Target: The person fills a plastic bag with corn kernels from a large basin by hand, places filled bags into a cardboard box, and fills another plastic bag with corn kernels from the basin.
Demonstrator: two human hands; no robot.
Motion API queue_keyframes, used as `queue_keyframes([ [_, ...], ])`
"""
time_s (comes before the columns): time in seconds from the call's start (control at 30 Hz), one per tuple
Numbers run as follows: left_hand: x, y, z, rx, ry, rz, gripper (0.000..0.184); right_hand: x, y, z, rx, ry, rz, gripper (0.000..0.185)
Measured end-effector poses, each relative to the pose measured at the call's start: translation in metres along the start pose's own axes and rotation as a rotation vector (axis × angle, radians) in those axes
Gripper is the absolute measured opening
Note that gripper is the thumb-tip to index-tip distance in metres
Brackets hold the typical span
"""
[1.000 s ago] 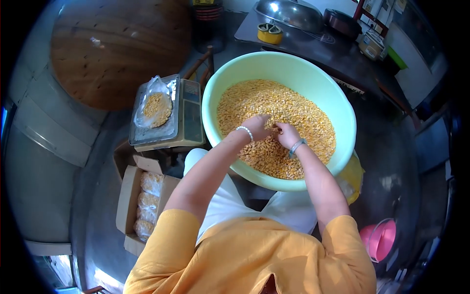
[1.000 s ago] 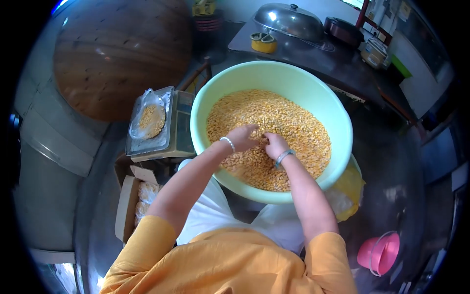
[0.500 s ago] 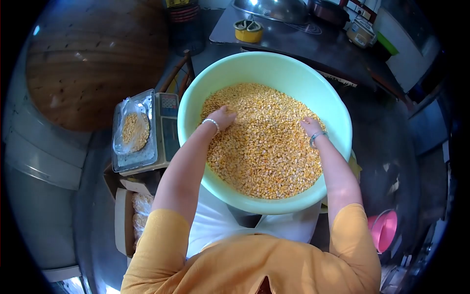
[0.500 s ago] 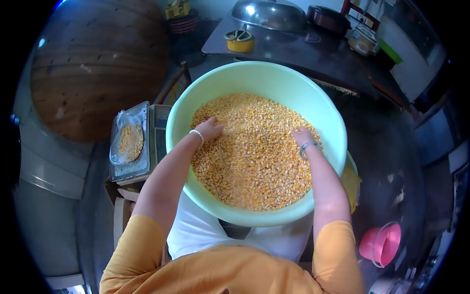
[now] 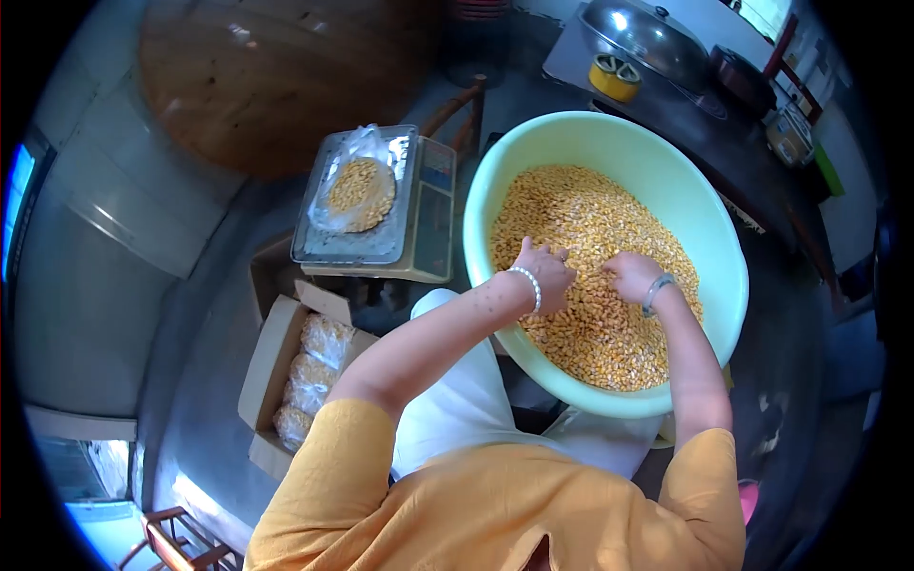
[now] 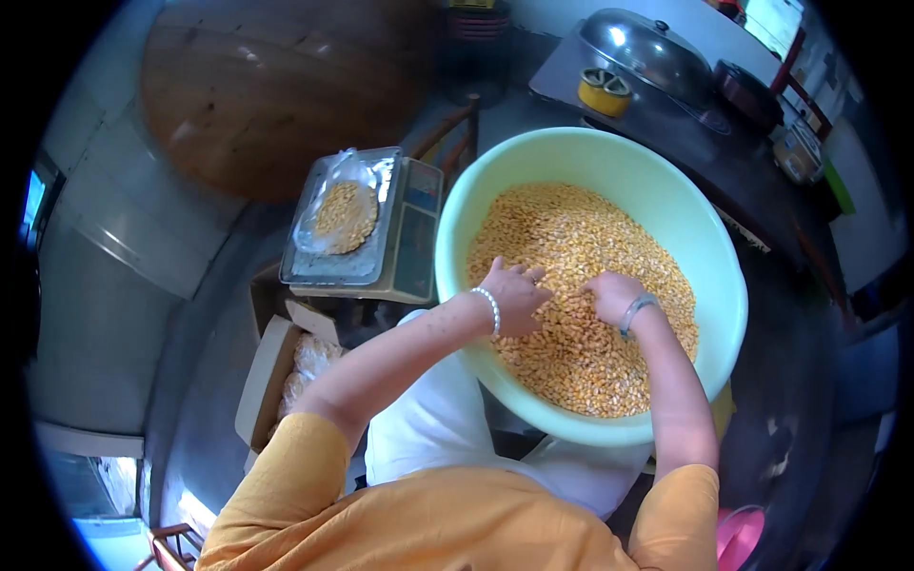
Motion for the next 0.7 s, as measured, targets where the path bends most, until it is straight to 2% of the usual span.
queue_keyframes([
  [0.03,0.005,0.008,-0.006,0.031,0.055,0.022,0.04,0.005,-0.002,-0.005,0.024,-0.053,0.124,0.026],
  [0.13,0.0,0.025,-0.025,0.115,0.167,-0.096,0.033,0.0,-0.01,-0.021,0.118,-0.181,0.432,0.024],
  [0.2,-0.004,0.042,-0.032,0.057,0.123,-0.077,0.026,-0.026,-0.02,-0.04,0.106,-0.289,0.416,0.02],
  [0.23,-0.004,0.048,-0.034,0.028,0.149,0.013,0.025,-0.036,-0.022,-0.058,0.18,-0.253,0.312,0.018],
  [0.27,-0.003,0.054,-0.034,-0.003,0.176,0.102,0.024,-0.044,-0.025,-0.062,0.185,-0.217,0.372,0.018],
  [0.33,0.0,0.063,-0.037,0.013,0.252,0.294,0.019,-0.064,-0.035,-0.062,0.183,-0.15,0.491,0.018],
  [0.5,0.002,0.078,-0.042,0.186,0.489,0.703,0.009,-0.063,-0.038,-0.055,0.189,-0.227,0.508,0.018],
  [0.7,-0.001,0.087,-0.043,0.186,0.526,0.809,0.011,-0.065,-0.038,-0.052,0.215,-0.238,0.546,0.018],
])
Point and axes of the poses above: each hand's wrist, its own y-axis away from the middle knuckle, its own x-axis out of the back of the hand, z = x × y, the point moved 4 cm from there along -y, towards the middle knuckle, and after that the axes turned 14 degrees about -y, right-handed, at the moved point
